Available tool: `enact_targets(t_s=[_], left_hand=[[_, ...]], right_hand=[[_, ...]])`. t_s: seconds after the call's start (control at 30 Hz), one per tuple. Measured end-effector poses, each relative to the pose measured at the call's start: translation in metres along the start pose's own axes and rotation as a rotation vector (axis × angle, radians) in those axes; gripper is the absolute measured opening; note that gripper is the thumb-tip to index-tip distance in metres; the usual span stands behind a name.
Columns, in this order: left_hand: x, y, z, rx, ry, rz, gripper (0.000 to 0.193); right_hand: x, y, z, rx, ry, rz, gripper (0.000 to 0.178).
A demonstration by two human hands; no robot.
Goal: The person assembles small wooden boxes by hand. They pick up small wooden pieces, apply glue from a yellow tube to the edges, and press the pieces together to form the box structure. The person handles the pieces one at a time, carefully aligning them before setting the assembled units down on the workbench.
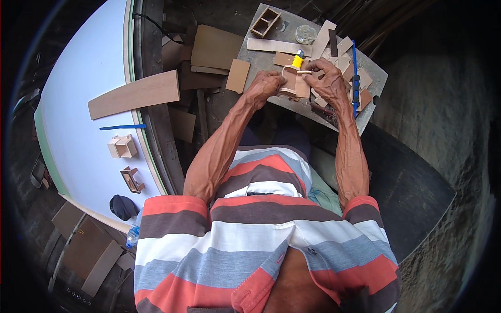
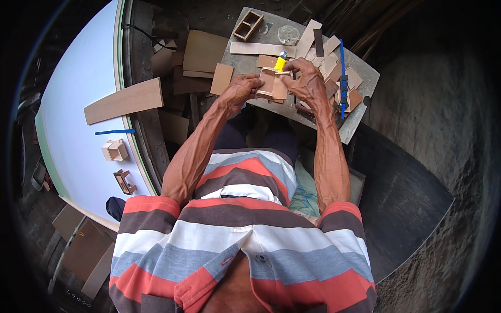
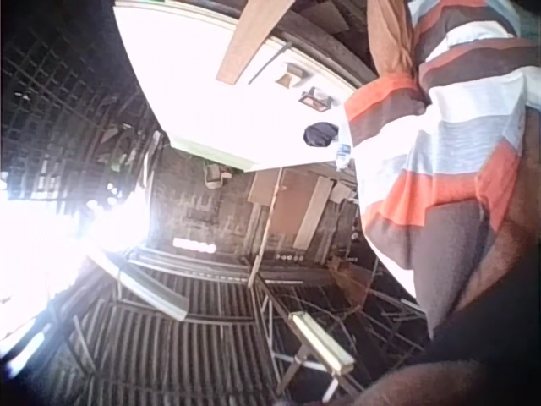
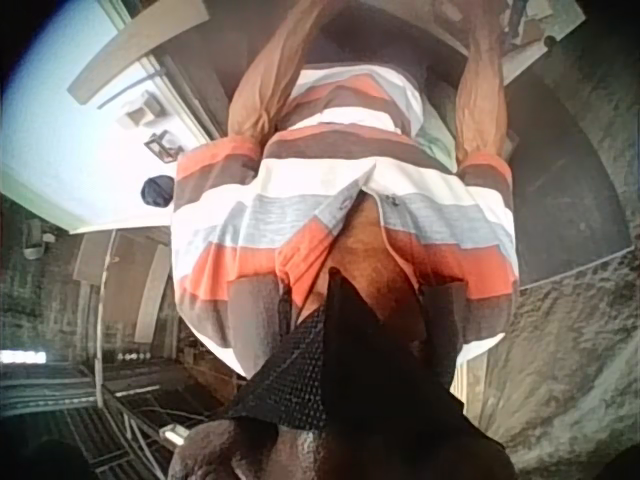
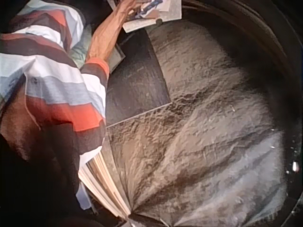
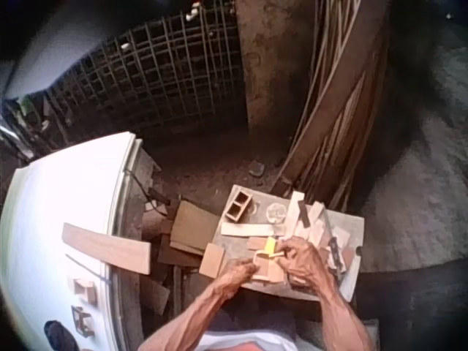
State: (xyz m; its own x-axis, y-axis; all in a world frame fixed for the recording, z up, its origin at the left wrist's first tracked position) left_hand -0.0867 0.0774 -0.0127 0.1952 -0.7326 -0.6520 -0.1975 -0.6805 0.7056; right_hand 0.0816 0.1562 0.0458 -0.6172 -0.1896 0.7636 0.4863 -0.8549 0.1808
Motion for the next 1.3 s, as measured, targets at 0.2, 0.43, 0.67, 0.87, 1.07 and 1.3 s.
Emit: enact_targets(t_s=[0.2,0.43,0.67,0.87,1.07,1.3], left_hand=[[0.006,-0.005,0.002,0.020,-0.005,0.003,0.028],[0.006,-0.004,0.001,0.030,-0.004,0.004,0.032],[0.006,-0.001,0.001,0.014,-0.017,0.019,0.029],[0.012,-0.002,0.006,0.023,0.016,0.010,0.024],[0.014,-0.005,0.011,0.020,0.049,-0.060,0.032],[0.046,-0.024,0.041,-0.078,-0.005,-0.179,0.054]], right_hand=[[-0.002,0.001,-0.001,0.012,-0.008,-0.020,0.020],[-0.001,0.004,-0.003,0.043,-0.019,-0.097,0.021],[-0.004,0.005,-0.006,0.051,-0.034,-0.109,0.027],[0.000,0.008,0.000,0.031,-0.113,-0.161,0.038],[-0.018,0.014,-0.007,-0.012,-0.226,-0.178,0.044],[-0.012,0.014,-0.043,0.028,-0.280,-0.269,0.061]])
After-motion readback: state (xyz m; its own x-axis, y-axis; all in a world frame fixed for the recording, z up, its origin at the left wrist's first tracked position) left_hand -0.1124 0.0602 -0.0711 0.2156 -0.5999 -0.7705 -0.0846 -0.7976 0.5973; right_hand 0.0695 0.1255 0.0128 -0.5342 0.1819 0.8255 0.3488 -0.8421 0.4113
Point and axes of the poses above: each hand's wrist, its own y-axis away from the middle knuckle, its own z-axis out of the back of the hand, x = y × z, the point moved 5 cm from there along -y, towards the middle knuckle, and after that the axes turned 4 degrees about x, right-handed, at the moved point
